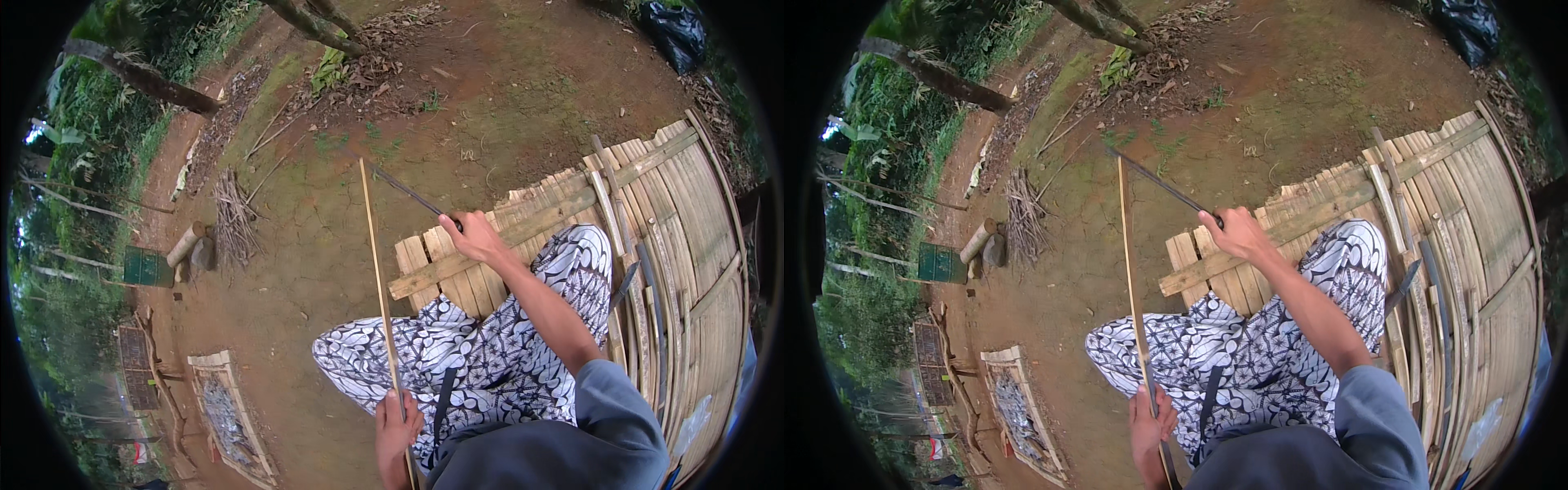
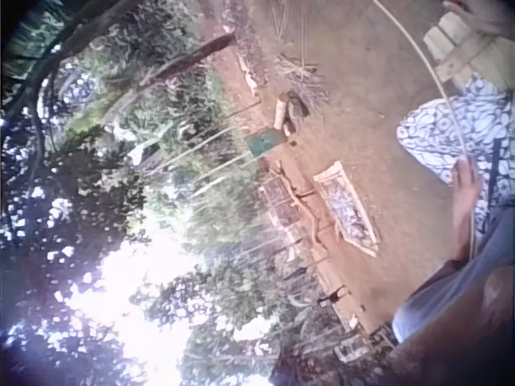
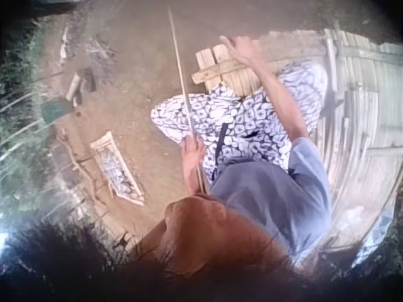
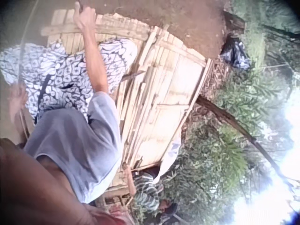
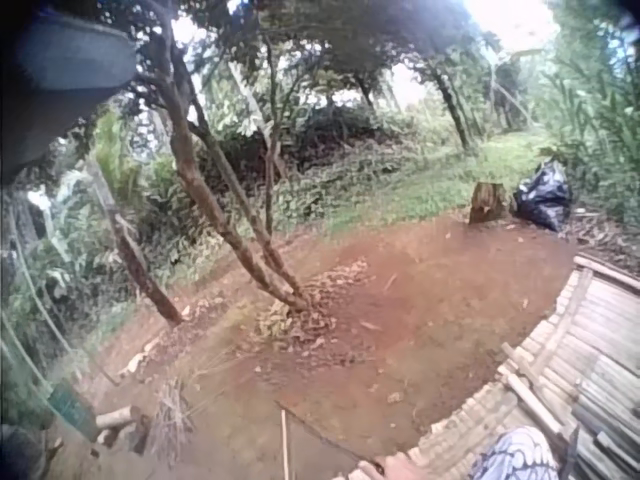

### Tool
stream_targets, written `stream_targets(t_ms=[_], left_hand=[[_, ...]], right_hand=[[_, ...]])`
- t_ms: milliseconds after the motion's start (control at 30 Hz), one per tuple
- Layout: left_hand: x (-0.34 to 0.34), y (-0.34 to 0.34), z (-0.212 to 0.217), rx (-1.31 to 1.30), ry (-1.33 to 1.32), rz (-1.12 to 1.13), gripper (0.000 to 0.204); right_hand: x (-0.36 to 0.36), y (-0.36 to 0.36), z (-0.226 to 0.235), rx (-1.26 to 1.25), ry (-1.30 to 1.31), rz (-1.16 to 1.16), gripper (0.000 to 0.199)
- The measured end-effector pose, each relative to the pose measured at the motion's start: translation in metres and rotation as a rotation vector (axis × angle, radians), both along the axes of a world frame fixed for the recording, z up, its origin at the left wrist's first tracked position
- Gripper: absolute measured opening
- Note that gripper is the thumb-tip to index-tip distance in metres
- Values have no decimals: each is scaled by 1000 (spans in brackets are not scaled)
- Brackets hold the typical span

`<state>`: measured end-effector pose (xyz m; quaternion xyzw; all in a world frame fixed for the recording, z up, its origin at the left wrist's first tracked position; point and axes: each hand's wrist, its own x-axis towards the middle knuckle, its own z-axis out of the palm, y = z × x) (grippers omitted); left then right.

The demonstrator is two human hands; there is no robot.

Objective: The person sits cross-legged on a bamboo mat and uses a large knife to shave and smooth a long, thin bamboo stick. They repeatedly scrape the blade along the stick's length to remove splinters and refine its surface.

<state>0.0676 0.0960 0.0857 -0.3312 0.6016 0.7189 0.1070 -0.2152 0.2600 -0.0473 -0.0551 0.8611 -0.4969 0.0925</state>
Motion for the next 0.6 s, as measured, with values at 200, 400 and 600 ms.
stream_targets(t_ms=[200,400,600], left_hand=[[-19,7,2,160,61,-46,43],[-21,-7,-21,-58,215,-35,31],[-32,-7,-23,-76,159,-72,18]], right_hand=[[-5,1,-16,-270,-57,-149,60],[3,0,-12,-388,57,-136,57],[23,-7,1,-330,330,189,50]])
